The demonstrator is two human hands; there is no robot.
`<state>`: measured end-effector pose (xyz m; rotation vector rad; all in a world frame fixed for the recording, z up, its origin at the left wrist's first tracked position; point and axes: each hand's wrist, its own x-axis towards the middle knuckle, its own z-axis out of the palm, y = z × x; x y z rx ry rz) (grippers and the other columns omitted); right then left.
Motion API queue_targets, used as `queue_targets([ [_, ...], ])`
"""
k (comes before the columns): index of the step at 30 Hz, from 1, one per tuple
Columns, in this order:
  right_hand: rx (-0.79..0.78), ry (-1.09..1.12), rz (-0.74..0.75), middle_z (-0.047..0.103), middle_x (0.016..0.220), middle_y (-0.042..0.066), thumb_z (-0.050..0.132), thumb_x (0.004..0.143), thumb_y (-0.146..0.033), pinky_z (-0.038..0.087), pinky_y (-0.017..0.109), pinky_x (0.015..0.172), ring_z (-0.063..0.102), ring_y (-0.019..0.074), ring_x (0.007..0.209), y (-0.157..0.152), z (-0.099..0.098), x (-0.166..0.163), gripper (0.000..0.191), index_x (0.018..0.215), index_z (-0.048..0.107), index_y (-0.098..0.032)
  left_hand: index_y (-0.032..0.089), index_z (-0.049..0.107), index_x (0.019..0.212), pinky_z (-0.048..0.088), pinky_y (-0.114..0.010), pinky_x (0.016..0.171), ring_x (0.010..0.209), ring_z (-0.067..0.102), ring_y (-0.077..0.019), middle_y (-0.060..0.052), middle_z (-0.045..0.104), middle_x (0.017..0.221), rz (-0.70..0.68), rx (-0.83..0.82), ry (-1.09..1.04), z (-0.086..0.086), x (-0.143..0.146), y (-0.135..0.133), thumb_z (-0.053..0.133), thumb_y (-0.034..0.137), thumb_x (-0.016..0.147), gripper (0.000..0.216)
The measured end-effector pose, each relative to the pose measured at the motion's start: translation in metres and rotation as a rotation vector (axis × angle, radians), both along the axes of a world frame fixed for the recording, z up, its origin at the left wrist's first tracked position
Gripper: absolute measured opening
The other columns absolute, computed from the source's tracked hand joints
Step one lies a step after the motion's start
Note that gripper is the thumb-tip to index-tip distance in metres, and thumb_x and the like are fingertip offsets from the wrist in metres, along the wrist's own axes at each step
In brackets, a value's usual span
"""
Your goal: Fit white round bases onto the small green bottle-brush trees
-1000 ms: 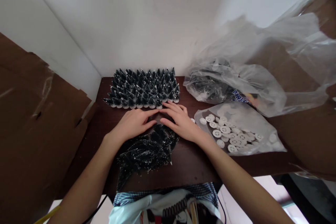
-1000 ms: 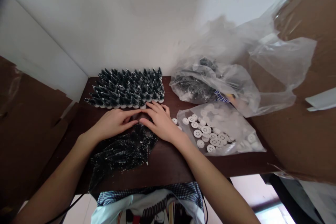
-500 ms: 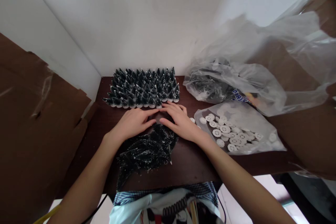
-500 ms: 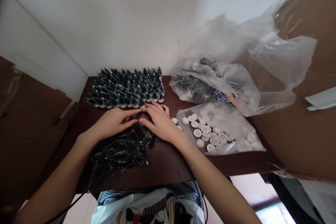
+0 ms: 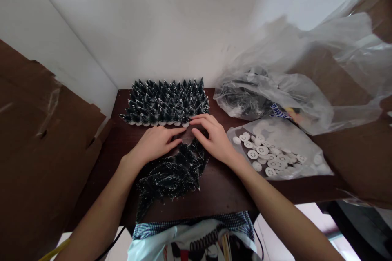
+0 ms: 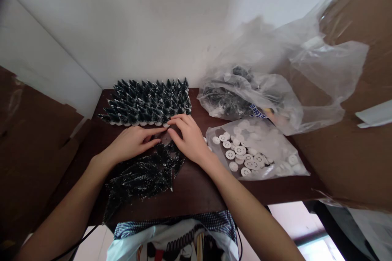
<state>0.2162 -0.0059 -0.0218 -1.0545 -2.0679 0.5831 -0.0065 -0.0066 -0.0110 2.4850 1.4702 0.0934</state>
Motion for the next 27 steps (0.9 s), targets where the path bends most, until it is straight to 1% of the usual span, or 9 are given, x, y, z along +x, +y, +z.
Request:
queue_targets([
  [3,0.052,0.024,0.021,0.062,0.132,0.011,0.052,0.098,-0.022,0.044,0.044,0.109,0.055,0.0233,0.127,-0.001,0.002,-0.001,0.022,0.115,0.065,-0.022,0.032,0.057,0.141,0.044,-0.027,0.065,0.068,0.066,-0.0195,-0.003,0.076,0.086,-0.011,0.015,-0.005,-0.001,-0.001,0.0,0.052,0.038,0.097,0.045],
  [8,0.084,-0.075,0.103,0.048,0.153,0.01,0.048,0.099,-0.023,0.038,0.049,0.116,0.043,0.0248,0.141,0.001,-0.002,-0.006,0.036,0.133,0.057,-0.024,0.03,0.056,0.142,0.044,-0.027,0.064,0.068,0.066,-0.0193,-0.004,0.076,0.089,-0.014,0.019,-0.025,0.0,0.0,0.0,0.051,0.037,0.097,0.045],
  [12,0.089,-0.167,0.128,0.035,0.162,0.011,0.046,0.099,-0.022,0.034,0.052,0.119,0.034,0.0261,0.148,0.005,-0.004,-0.012,0.044,0.143,0.051,-0.022,0.03,0.056,0.141,0.044,-0.027,0.065,0.069,0.067,-0.0201,-0.004,0.076,0.091,-0.003,0.006,-0.005,0.002,0.001,0.0,0.05,0.036,0.097,0.045],
  [14,0.084,-0.195,0.137,0.032,0.163,0.012,0.045,0.099,-0.022,0.033,0.052,0.119,0.03,0.0264,0.149,0.007,-0.005,-0.014,0.046,0.145,0.048,-0.021,0.03,0.055,0.141,0.044,-0.027,0.064,0.068,0.066,-0.0201,-0.004,0.076,0.089,-0.003,0.001,-0.003,0.002,0.001,0.0,0.05,0.036,0.097,0.045],
  [18,0.1,-0.199,0.132,0.033,0.162,0.012,0.043,0.101,-0.021,0.033,0.051,0.119,0.031,0.0258,0.149,0.007,-0.005,-0.016,0.045,0.145,0.049,-0.017,0.029,0.058,0.138,0.043,-0.026,0.062,0.063,0.064,-0.0185,-0.003,0.075,0.084,-0.006,0.006,-0.004,0.002,0.002,-0.001,0.051,0.036,0.097,0.042],
  [23,0.096,-0.205,0.113,0.038,0.161,0.01,0.041,0.103,-0.027,0.035,0.052,0.118,0.034,0.0254,0.147,0.005,-0.003,-0.015,0.043,0.145,0.05,-0.022,0.028,0.059,0.135,0.041,-0.025,0.06,0.063,0.064,-0.0178,-0.003,0.074,0.081,-0.02,0.028,-0.006,0.003,0.002,-0.001,0.051,0.036,0.097,0.04],
  [27,0.107,-0.258,0.104,0.037,0.161,0.011,0.042,0.103,-0.029,0.034,0.051,0.118,0.033,0.0261,0.148,0.003,-0.001,-0.015,0.044,0.145,0.05,-0.019,0.028,0.059,0.136,0.04,-0.025,0.059,0.062,0.063,-0.0177,-0.003,0.074,0.08,-0.019,0.022,0.002,0.002,0.001,-0.001,0.05,0.036,0.097,0.04],
])
